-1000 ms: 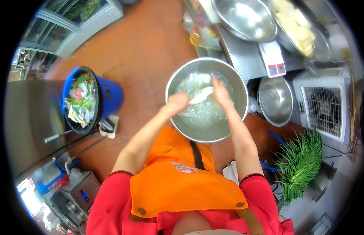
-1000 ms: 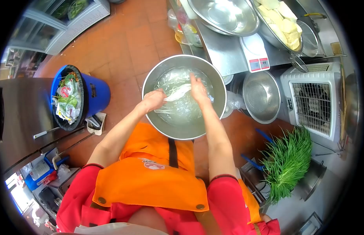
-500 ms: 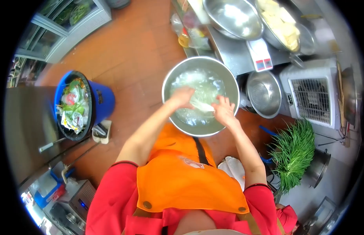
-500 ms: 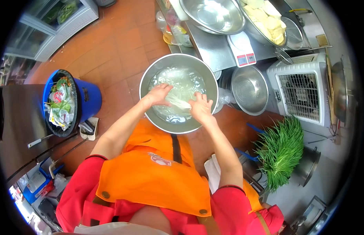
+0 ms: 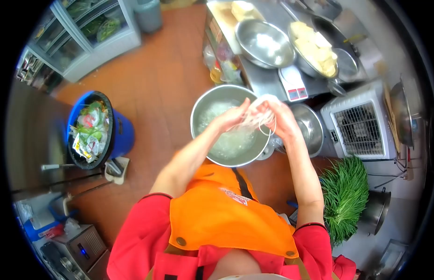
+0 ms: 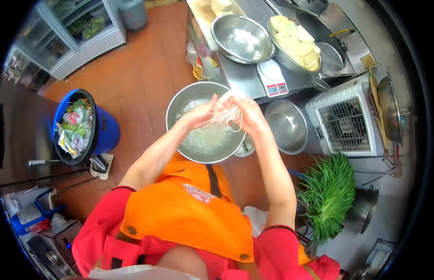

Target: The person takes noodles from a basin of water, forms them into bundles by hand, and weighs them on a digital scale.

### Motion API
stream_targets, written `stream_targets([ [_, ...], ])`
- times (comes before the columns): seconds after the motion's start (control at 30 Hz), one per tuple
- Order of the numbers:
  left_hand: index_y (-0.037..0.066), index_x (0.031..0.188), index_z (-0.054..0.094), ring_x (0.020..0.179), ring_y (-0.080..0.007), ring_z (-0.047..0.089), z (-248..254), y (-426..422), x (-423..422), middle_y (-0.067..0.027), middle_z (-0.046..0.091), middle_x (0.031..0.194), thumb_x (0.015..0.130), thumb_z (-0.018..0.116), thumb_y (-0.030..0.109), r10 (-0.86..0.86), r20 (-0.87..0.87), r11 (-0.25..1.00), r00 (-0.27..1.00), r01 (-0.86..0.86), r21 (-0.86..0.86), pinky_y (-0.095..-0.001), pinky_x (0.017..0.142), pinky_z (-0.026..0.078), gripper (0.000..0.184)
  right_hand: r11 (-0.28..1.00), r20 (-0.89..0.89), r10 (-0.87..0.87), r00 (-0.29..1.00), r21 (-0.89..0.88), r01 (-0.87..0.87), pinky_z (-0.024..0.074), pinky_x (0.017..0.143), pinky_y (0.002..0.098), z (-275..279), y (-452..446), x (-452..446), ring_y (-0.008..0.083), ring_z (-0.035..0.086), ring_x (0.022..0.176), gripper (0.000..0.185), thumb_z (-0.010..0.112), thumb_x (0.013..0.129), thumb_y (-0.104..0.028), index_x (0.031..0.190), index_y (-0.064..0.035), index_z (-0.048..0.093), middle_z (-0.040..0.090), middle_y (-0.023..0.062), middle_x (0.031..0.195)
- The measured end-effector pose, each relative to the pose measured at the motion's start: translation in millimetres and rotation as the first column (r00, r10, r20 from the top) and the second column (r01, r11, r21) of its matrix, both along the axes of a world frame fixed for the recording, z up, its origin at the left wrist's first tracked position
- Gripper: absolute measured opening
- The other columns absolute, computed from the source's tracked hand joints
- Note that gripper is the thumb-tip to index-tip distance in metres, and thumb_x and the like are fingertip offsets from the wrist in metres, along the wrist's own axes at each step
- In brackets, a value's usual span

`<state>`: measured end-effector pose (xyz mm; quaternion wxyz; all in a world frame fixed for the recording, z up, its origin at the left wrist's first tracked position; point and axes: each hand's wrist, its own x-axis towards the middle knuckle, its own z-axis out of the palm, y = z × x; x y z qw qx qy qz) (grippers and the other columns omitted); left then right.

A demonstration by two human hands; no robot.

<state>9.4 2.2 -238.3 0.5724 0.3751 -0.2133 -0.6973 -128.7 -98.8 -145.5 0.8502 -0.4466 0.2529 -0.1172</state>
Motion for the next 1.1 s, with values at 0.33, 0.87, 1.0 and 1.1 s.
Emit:
stream_targets([
  [0.33, 0.001, 0.111, 0.057, 0.075, -0.0141, 0.058, -1.5, 58.6, -15.0, -0.0040, 0.061, 0.088, 0.090, 0.060, 0.037, -0.044, 0.262, 0.979, 0.964, 0.094, -0.179, -0.0283, 0.071, 0.046, 0.042, 0.947, 0.360, -0.295, 0.885, 0.234, 0.220, 0.0511, 0.086, 0.0521, 11.1, -22.7, 17.2, 0.0315, 0.059, 0.102, 0.029, 0.038, 0.100, -0.025, 0.095, -0.0006, 0.053, 0.061, 0.0151, 0.100],
  [0.87, -0.001, 0.097, 0.051, 0.088, -0.0412, 0.059, 43.4, 60.0, -34.1, -0.0266, 0.060, 0.092, 0.094, 0.032, 0.022, -0.005, 0.996, 0.997, 0.089, 0.079, -0.002, -0.0481, 0.082, 0.044, 0.030, 0.488, -0.137, -0.223, 0.965, -0.873, -0.011, 0.0447, 0.088, 0.0372, -96.2, 14.8, 2.9, 0.0310, 0.060, 0.101, 0.032, 0.051, 0.095, -0.026, 0.116, -0.0021, 0.053, 0.061, 0.0197, 0.110],
  [1.0, -0.002, 0.095, 0.052, 0.092, -0.0411, 0.058, 39.2, 52.7, -26.9, -0.0262, 0.059, 0.098, 0.093, 0.032, 0.021, 0.143, 0.985, 0.983, -0.096, 0.126, -0.131, -0.0482, 0.084, 0.044, 0.030, 0.931, -0.018, -0.087, 0.996, -0.358, 0.075, 0.0467, 0.088, 0.0335, -110.2, 30.2, -14.5, 0.0217, 0.060, 0.102, 0.038, 0.052, 0.095, -0.024, 0.124, 0.0004, 0.049, 0.060, 0.0109, 0.117],
  [1.1, -0.001, 0.095, 0.052, 0.094, -0.0408, 0.058, 32.5, 47.1, -22.0, -0.0254, 0.058, 0.102, 0.094, 0.032, 0.020, 0.128, 0.984, 0.971, -0.124, 0.219, -0.098, -0.0465, 0.084, 0.045, 0.030, 0.998, -0.029, 0.029, 0.999, 0.049, -0.027, 0.0482, 0.089, 0.0313, -80.8, 38.3, -27.6, 0.0178, 0.059, 0.102, 0.040, 0.051, 0.096, -0.022, 0.128, 0.0024, 0.046, 0.057, 0.0087, 0.119],
])
